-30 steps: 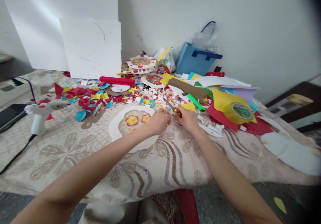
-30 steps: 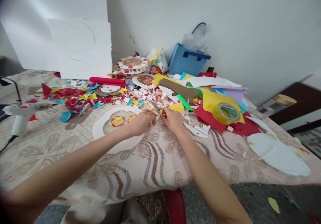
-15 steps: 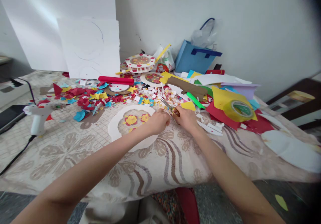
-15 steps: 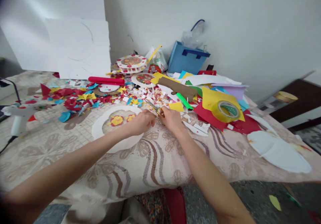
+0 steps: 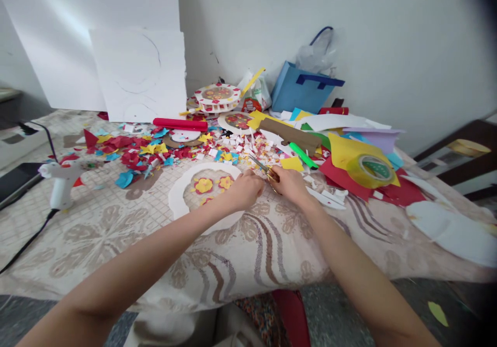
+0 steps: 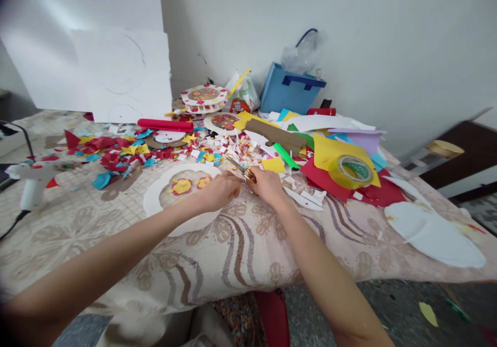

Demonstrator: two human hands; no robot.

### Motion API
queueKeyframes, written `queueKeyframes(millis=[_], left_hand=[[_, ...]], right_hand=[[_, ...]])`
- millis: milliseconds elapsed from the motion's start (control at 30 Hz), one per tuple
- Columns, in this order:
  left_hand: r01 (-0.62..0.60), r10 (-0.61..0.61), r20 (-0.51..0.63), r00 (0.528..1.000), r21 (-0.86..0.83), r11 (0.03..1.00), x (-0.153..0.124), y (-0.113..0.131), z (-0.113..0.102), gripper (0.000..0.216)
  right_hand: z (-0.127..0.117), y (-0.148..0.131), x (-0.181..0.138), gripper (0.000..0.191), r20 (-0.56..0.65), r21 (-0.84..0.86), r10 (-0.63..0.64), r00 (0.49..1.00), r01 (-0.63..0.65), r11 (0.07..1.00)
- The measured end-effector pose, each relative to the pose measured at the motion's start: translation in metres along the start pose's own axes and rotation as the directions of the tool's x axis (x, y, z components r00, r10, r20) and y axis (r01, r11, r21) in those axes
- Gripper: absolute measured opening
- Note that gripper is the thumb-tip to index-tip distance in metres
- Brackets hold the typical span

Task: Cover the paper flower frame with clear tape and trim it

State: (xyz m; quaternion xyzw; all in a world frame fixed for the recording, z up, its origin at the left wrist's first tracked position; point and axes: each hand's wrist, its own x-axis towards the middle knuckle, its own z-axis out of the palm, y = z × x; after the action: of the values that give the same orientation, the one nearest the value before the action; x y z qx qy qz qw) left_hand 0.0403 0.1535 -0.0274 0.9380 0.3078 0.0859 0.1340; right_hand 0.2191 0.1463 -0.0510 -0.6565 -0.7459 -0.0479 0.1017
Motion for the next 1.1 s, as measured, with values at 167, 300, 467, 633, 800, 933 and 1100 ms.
queueKeyframes(millis=[167, 300, 467, 633, 800, 933, 1100], left_hand=[[0.011, -0.011, 0.016, 1.0, 0.026, 1.0, 0.0, 0.003, -0.004, 0.024], [0.018, -0.018, 0.006, 1.0, 0.012, 1.0, 0.001, 0.001, -0.002, 0.024], [-0.043, 0.039, -0.085, 0.996, -0.043, 0.998, 0.001, -0.002, 0.0, 0.026], [-0.013, -0.017, -0.22, 0.975, -0.133, 0.991, -0.017, -0.015, -0.024, 0.033], [0.223, -0.344, -0.351, 0.871, -0.342, 0.913, -0.067, -0.057, -0.059, 0.023], [0.358, -0.608, -0.338, 0.718, -0.57, 0.74, -0.115, -0.094, -0.062, 0.022], [0.469, -0.702, -0.427, 0.57, -0.532, 0.705, -0.156, -0.118, -0.045, 0.018]], right_hand=[[-0.009, 0.006, -0.001, 0.017, 0.051, 0.121, 0.023, 0.998, -0.029, 0.992], [-0.007, 0.015, 0.001, 0.023, 0.007, 0.207, 0.05, 0.999, -0.051, 0.977], [0.0, 0.021, 0.002, 0.029, -0.046, 0.328, 0.059, 0.997, -0.041, 0.944], [-0.004, 0.019, 0.002, 0.034, -0.107, 0.435, 0.111, 0.988, -0.053, 0.899], [-0.007, 0.01, -0.001, 0.033, -0.08, 0.656, 0.117, 0.99, -0.036, 0.754], [-0.004, -0.007, -0.008, 0.031, 0.026, 0.797, 0.008, 1.0, -0.025, 0.603], [0.0, -0.027, -0.013, 0.03, 0.0, 0.675, -0.061, 0.998, 0.045, 0.737]])
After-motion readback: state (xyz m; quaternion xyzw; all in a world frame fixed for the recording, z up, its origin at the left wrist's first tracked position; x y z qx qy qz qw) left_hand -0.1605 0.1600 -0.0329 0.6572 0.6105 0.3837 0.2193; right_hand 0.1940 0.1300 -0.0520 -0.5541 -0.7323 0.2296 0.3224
